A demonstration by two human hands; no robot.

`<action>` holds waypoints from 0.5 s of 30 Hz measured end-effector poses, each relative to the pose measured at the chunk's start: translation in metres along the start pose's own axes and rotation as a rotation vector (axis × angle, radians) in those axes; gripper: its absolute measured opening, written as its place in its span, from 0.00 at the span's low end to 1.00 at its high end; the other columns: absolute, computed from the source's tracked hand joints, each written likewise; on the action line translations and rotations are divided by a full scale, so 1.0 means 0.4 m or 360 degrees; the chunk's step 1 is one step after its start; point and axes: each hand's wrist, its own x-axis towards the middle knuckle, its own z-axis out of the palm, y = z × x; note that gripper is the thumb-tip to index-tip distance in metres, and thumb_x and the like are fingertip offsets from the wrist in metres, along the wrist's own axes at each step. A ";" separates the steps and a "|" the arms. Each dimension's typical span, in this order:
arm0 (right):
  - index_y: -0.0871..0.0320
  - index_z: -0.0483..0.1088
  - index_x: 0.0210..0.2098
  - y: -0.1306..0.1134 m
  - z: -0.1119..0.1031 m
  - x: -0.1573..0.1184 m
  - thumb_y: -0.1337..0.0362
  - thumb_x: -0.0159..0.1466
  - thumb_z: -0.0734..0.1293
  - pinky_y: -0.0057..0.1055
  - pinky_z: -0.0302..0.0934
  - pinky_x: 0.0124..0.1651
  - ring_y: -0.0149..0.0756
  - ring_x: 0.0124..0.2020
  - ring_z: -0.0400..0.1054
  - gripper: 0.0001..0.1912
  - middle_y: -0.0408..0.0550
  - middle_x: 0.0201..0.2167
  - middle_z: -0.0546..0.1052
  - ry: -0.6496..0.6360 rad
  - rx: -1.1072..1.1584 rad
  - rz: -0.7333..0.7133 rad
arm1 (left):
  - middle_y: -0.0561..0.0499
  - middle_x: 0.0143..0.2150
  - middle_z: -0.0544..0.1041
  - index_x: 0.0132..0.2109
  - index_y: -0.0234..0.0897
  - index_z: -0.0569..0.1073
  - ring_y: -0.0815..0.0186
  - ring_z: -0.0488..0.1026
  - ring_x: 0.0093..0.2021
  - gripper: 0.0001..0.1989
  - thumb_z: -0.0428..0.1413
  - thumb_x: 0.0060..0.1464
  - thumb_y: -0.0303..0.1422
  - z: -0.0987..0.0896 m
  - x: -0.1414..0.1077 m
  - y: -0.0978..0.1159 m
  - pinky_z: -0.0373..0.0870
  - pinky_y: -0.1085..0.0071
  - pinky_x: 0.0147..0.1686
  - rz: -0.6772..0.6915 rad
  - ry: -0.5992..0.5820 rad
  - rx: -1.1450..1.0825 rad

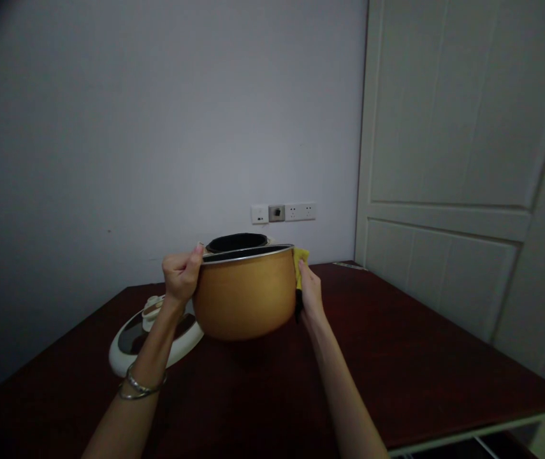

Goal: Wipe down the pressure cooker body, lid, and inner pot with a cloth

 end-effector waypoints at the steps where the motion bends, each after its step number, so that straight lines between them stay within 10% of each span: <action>1: 0.58 0.72 0.29 0.007 -0.004 0.003 0.47 0.46 0.72 0.27 0.59 0.24 0.32 0.23 0.66 0.21 0.41 0.23 0.76 -0.0012 0.0029 0.0063 | 0.59 0.13 0.48 0.13 0.36 0.48 0.77 0.45 0.15 0.28 0.51 0.56 0.35 -0.001 0.000 0.003 0.44 0.73 0.17 0.0014 -0.0008 -0.0005; 8: 0.57 0.72 0.29 0.022 -0.016 0.000 0.49 0.47 0.72 0.29 0.62 0.26 0.36 0.25 0.70 0.19 0.43 0.24 0.78 -0.0134 0.0110 0.0309 | 0.58 0.13 0.48 0.12 0.36 0.49 0.77 0.46 0.14 0.28 0.52 0.55 0.33 -0.014 0.003 -0.006 0.44 0.73 0.17 0.0046 -0.0054 -0.0078; 15: 0.49 0.69 0.52 -0.057 -0.002 -0.032 0.39 0.61 0.52 0.40 0.61 0.53 0.41 0.55 0.66 0.31 0.44 0.51 0.75 -0.0471 0.0253 -0.0111 | 0.58 0.13 0.49 0.13 0.37 0.49 0.76 0.48 0.15 0.27 0.54 0.52 0.38 -0.032 -0.001 -0.061 0.52 0.73 0.19 -0.0326 0.0160 -0.0547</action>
